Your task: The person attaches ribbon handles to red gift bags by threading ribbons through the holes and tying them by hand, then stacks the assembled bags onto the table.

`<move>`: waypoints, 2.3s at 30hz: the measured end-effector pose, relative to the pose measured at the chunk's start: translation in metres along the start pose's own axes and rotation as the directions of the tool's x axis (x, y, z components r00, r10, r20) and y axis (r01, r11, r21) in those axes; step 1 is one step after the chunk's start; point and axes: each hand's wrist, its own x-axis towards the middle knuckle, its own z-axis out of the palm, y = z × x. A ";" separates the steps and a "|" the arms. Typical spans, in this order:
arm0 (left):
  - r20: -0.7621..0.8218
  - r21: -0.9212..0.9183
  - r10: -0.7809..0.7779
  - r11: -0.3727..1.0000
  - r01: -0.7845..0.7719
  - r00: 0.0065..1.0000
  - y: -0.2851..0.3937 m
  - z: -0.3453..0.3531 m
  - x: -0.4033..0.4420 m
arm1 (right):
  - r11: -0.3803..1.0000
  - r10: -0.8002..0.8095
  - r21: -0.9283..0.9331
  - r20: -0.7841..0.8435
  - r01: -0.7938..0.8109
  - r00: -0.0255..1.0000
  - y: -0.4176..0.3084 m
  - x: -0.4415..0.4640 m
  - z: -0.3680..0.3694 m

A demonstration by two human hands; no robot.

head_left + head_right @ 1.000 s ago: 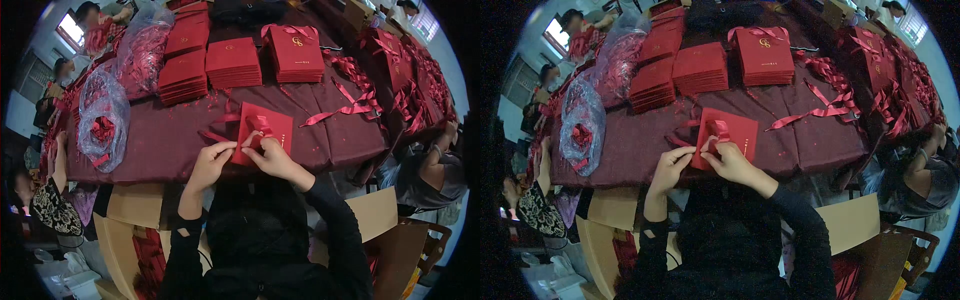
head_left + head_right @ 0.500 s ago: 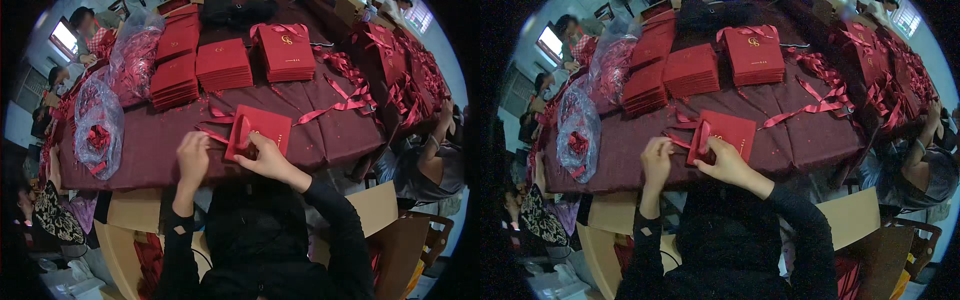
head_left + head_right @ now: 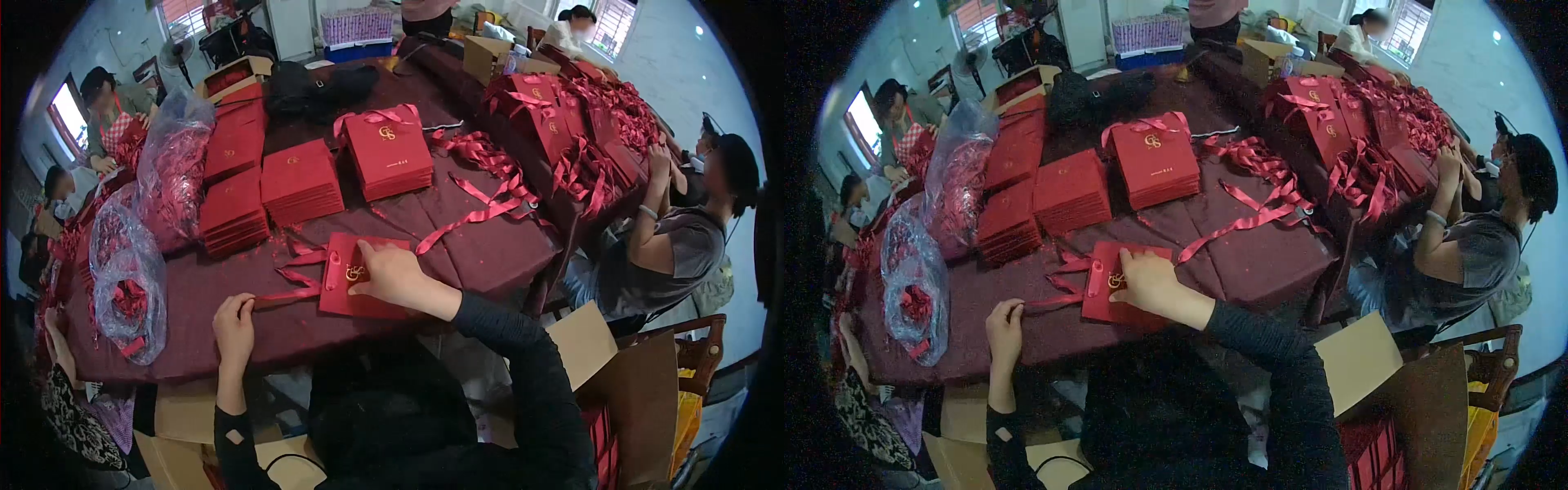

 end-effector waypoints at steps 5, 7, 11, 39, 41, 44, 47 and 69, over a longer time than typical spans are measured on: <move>-0.043 -0.232 -0.216 0.952 0.201 0.975 0.022 0.001 0.009 | 0.999 0.000 -0.041 -0.123 -0.005 0.992 0.021 0.023 0.001; -0.104 -0.303 -0.151 0.946 0.113 0.983 0.023 0.006 0.016 | 0.999 -0.035 0.017 0.001 0.035 0.999 0.016 0.023 -0.006; -0.213 -0.290 -0.091 0.957 0.026 0.973 0.043 0.004 0.029 | 0.639 -0.195 0.757 -0.013 0.137 0.981 0.034 0.012 -0.046; 0.272 -0.774 -0.260 0.513 0.371 0.927 0.154 0.219 0.163 | 0.086 0.440 0.822 0.475 -0.563 0.762 0.207 0.151 -0.061; 0.286 -0.785 -0.208 0.509 0.353 0.935 0.152 0.219 0.157 | 0.107 0.417 0.857 0.421 -0.504 0.805 0.203 0.142 -0.066; 0.344 -0.794 -0.125 0.490 0.359 0.931 0.160 0.214 0.144 | 0.111 0.384 0.948 0.235 -0.298 0.893 0.179 0.119 -0.089; 0.328 -0.892 0.048 0.345 0.292 0.944 0.182 0.172 0.118 | 0.420 0.415 0.902 -0.096 -0.097 0.905 0.157 0.090 -0.127; 0.323 -0.566 0.254 0.824 -0.029 0.912 0.078 0.028 0.049 | 0.785 -0.584 0.279 0.036 0.553 0.811 -0.009 0.056 -0.100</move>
